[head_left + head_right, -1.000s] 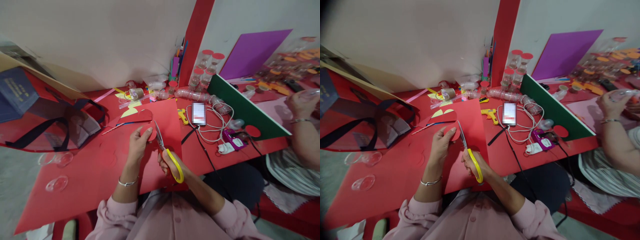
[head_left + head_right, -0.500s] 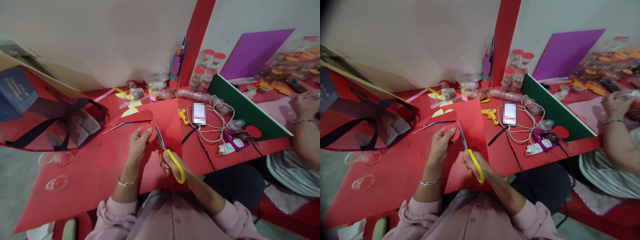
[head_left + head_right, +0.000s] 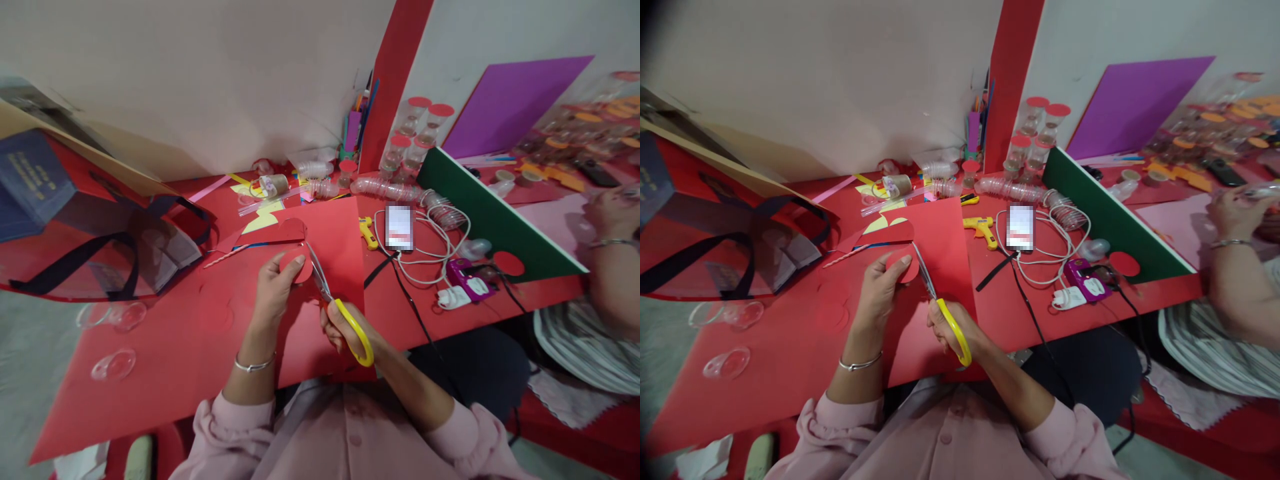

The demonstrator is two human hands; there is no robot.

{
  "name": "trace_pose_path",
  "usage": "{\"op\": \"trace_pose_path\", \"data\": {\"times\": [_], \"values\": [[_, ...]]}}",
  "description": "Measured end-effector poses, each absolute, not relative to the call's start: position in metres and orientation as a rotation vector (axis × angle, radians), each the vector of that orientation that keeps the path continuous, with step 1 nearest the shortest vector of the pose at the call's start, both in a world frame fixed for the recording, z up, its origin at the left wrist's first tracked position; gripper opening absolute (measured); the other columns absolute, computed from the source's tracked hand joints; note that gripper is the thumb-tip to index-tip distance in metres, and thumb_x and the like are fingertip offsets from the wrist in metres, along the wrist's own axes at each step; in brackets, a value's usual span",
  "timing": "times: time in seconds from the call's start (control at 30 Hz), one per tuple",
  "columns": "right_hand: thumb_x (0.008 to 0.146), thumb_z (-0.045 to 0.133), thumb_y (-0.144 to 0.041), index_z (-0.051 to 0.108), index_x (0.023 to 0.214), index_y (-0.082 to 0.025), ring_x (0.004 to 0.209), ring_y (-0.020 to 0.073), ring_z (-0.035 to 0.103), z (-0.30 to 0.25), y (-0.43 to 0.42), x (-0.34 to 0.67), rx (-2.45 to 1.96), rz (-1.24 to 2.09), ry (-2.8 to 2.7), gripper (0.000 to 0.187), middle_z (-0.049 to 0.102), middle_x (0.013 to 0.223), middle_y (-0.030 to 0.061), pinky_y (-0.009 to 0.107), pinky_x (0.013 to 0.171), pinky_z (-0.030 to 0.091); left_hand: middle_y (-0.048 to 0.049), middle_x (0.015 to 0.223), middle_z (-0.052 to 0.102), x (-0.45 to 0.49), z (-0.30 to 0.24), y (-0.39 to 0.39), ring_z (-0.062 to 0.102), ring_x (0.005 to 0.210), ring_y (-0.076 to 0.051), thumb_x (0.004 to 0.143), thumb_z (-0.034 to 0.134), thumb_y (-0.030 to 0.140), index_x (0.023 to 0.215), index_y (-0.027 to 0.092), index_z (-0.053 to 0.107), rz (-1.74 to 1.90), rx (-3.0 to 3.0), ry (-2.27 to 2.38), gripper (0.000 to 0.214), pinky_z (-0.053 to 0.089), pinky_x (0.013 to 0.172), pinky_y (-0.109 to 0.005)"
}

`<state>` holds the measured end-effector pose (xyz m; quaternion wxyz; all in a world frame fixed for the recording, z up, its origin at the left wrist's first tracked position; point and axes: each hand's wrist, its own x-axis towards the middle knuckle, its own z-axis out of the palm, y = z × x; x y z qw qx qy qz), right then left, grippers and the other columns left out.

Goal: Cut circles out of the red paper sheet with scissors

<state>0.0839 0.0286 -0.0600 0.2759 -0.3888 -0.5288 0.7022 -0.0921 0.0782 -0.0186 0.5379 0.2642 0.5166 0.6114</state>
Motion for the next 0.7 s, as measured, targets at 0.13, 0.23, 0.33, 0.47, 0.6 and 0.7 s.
{"op": "trace_pose_path", "data": {"times": [0.13, 0.23, 0.33, 0.47, 0.6, 0.7], "values": [[0.095, 0.039, -0.087, 0.052, 0.082, -0.02, 0.042, 0.0078, 0.036, -0.0594, 0.0285, 0.0861, -1.046, 1.89, -1.43, 0.069, 0.035, 0.054, -0.0094, 0.021, 0.042, 0.037, -0.0013, 0.075, 0.075, -0.0936, -0.0223, 0.0781, 0.064, 0.058, -0.011, 0.07, 0.092, 0.038, 0.086, 0.018, 0.078, 1.45, 0.644, 1.215, 0.029, 0.051, 0.055, -0.021], [0.095, 0.04, -0.087, 0.053, 0.084, -0.02, 0.042, 0.0081, 0.036, -0.0592, 0.0281, 0.0873, -1.052, 1.897, -1.425, 0.069, 0.036, 0.054, -0.0093, 0.021, 0.042, 0.037, -0.0014, 0.076, 0.076, -0.0941, -0.023, 0.0782, 0.064, 0.058, -0.011, 0.071, 0.092, 0.037, 0.087, 0.018, 0.079, 1.446, 0.642, 1.205, 0.028, 0.05, 0.055, -0.02], [0.094, 0.041, -0.088, 0.053, 0.084, -0.02, 0.042, 0.0082, 0.036, -0.0585, 0.028, 0.0878, -1.063, 1.897, -1.422, 0.07, 0.036, 0.054, -0.0091, 0.022, 0.041, 0.038, -0.0011, 0.074, 0.075, -0.0939, -0.0217, 0.0779, 0.063, 0.058, -0.011, 0.07, 0.092, 0.038, 0.086, 0.018, 0.079, 1.444, 0.639, 1.203, 0.029, 0.051, 0.055, -0.021], [0.094, 0.039, -0.089, 0.052, 0.083, -0.02, 0.042, 0.008, 0.036, -0.0565, 0.0286, 0.0877, -1.07, 1.893, -1.441, 0.071, 0.036, 0.054, -0.0092, 0.021, 0.042, 0.037, -0.0013, 0.076, 0.076, -0.0935, -0.0215, 0.0774, 0.064, 0.06, -0.011, 0.07, 0.092, 0.037, 0.086, 0.018, 0.079, 1.456, 0.643, 1.194, 0.028, 0.053, 0.058, -0.021], [0.093, 0.038, -0.089, 0.052, 0.082, -0.02, 0.042, 0.0082, 0.037, -0.0537, 0.0289, 0.0873, -1.069, 1.883, -1.46, 0.072, 0.036, 0.054, -0.0089, 0.022, 0.041, 0.037, -0.0015, 0.076, 0.076, -0.0934, -0.0223, 0.0773, 0.065, 0.06, -0.011, 0.071, 0.09, 0.037, 0.086, 0.018, 0.08, 1.455, 0.647, 1.194, 0.026, 0.053, 0.06, -0.022], [0.093, 0.039, -0.09, 0.052, 0.082, -0.02, 0.042, 0.0085, 0.037, -0.0532, 0.029, 0.0879, -1.083, 1.889, -1.459, 0.072, 0.036, 0.053, -0.0088, 0.022, 0.042, 0.037, -0.0015, 0.076, 0.076, -0.0933, -0.0216, 0.0773, 0.064, 0.06, -0.011, 0.071, 0.09, 0.037, 0.085, 0.018, 0.079, 1.451, 0.651, 1.201, 0.026, 0.053, 0.059, -0.022]]}}
